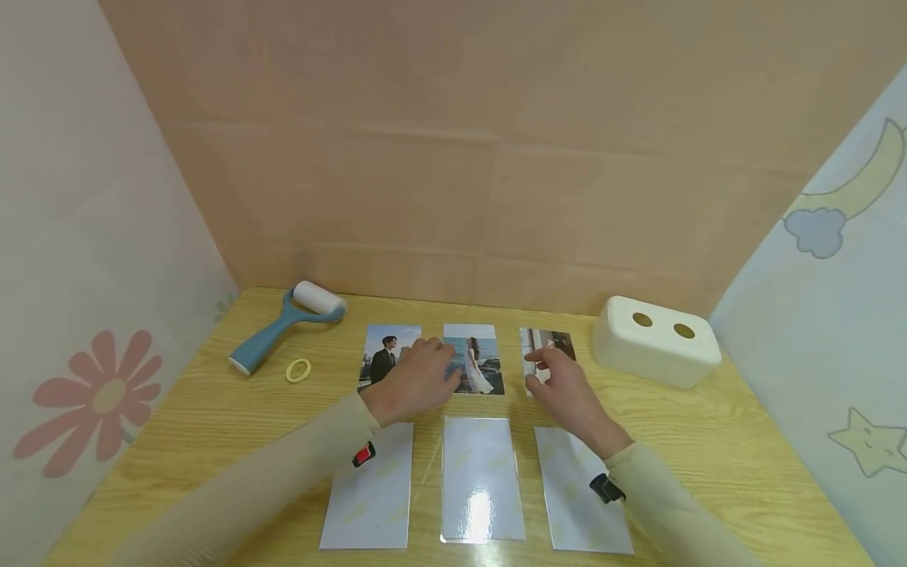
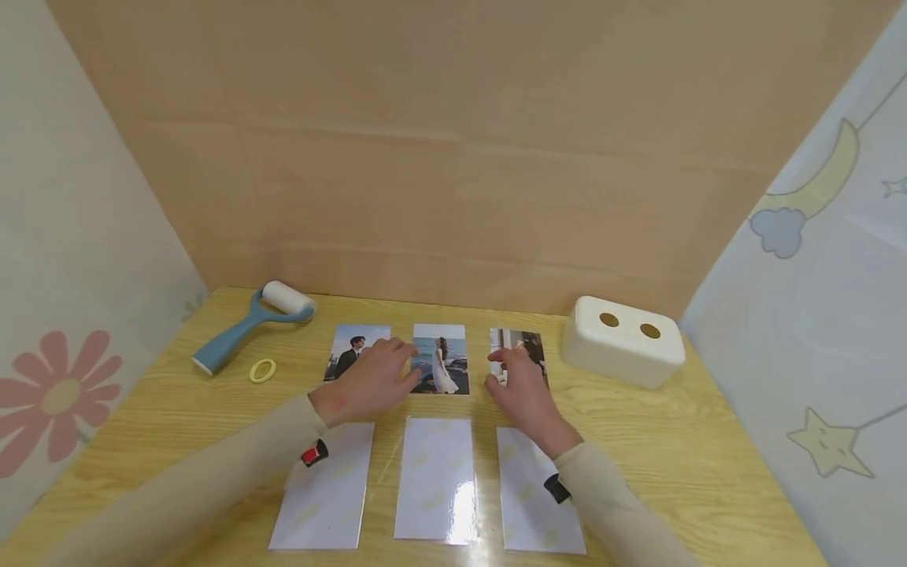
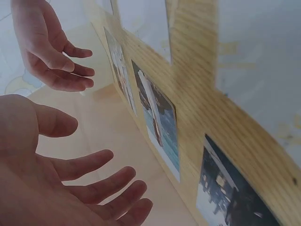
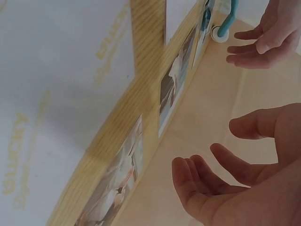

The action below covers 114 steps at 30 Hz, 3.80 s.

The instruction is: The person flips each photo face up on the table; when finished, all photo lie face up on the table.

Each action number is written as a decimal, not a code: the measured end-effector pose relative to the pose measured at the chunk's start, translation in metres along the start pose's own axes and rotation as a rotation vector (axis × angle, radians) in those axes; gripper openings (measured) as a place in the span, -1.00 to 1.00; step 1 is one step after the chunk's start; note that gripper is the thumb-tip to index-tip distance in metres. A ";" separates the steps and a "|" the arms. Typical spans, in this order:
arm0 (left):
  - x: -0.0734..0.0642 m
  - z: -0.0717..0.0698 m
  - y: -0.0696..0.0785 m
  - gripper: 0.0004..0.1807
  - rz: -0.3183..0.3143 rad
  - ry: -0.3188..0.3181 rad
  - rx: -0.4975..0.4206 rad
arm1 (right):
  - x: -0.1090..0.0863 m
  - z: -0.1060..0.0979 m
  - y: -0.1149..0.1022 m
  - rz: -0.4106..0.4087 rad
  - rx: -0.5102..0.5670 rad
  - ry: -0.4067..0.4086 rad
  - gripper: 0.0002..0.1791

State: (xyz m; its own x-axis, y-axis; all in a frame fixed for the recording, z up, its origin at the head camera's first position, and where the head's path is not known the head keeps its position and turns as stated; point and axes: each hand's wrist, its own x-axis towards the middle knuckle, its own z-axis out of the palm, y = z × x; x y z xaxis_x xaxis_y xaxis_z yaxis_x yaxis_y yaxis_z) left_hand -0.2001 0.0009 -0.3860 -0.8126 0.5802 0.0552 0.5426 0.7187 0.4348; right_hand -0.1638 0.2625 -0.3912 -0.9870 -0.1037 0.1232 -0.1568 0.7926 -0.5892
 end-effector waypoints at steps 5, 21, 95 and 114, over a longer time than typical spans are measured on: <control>-0.019 -0.003 -0.010 -0.53 -0.059 -0.004 0.009 | -0.005 0.004 -0.004 -0.028 0.001 -0.014 -0.65; -0.076 -0.010 -0.050 -0.68 -0.159 0.065 -0.071 | -0.018 0.012 -0.017 -0.081 -0.020 -0.059 -0.64; -0.141 0.009 -0.061 -0.54 -0.312 0.101 0.008 | -0.087 0.100 -0.103 -0.479 -0.361 -0.403 -0.24; -0.134 0.002 -0.059 -0.67 -0.372 0.147 -0.266 | -0.088 0.099 -0.105 -0.426 -0.335 -0.462 -0.27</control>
State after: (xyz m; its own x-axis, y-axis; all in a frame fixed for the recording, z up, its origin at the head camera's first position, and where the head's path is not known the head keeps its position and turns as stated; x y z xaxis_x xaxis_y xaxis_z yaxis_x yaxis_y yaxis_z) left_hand -0.1227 -0.1185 -0.4208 -0.9732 0.2280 -0.0299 0.1513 0.7330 0.6631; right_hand -0.0646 0.1287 -0.4195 -0.7683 -0.6311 -0.1069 -0.5861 0.7607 -0.2789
